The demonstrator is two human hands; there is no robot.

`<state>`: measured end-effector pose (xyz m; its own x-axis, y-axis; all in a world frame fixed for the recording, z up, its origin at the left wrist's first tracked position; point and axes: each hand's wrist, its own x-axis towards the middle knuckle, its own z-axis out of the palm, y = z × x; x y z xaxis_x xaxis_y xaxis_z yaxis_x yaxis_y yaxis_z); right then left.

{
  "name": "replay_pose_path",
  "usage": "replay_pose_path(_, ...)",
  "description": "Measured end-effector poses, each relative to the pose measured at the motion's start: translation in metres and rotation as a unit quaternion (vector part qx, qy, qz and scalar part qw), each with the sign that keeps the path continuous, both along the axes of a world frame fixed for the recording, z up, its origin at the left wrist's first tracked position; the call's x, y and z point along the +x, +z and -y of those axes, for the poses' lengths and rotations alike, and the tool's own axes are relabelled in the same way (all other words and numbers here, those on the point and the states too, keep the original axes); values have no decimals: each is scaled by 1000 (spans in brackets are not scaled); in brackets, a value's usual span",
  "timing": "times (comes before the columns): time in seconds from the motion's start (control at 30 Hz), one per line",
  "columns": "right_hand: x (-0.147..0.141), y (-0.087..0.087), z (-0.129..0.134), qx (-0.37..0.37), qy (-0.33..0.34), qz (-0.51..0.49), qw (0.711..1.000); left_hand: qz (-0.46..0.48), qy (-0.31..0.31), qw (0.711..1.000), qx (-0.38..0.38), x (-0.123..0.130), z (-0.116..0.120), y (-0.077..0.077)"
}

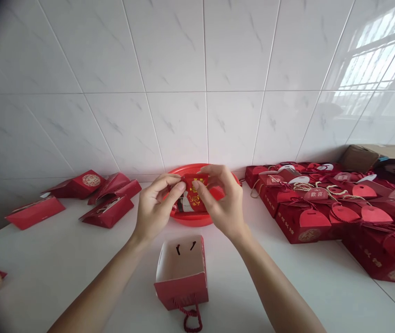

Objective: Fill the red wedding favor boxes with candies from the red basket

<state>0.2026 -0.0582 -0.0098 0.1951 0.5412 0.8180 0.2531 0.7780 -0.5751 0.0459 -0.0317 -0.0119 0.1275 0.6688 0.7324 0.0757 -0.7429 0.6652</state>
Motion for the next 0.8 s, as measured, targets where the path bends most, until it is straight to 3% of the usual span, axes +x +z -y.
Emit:
replay_pose_path(0.17, 9, 8, 0, -154, 148, -57, 975, 18, -19, 999, -18, 1, -2, -1)
replay_pose_path(0.33, 22, 8, -7, -165, 121, -154, 967, 1, -38, 992, -120, -4, -18, -5)
replay_pose_path(0.47, 34, 14, -8, -180, 99, -227, 952, -66, -51, 966, -244, -9, -46, -15)
replay_pose_path(0.53, 38, 19, -6, -183, 96, -250, 946, -160, -65, 933, -315, -8, -59, -20)
replay_pose_path(0.6, 42, 22, -4, -180, 95, -260, 944, -292, -111, 878, -364, -2, -71, -22)
replay_pose_path(0.73, 45, 25, -1, -179, 91, -243, 949, -527, -207, 759, -320, 19, -90, -24)
replay_pose_path(0.8, 46, 26, 1, -180, 92, -221, 954, -602, -212, 713, -291, 27, -98, -27)
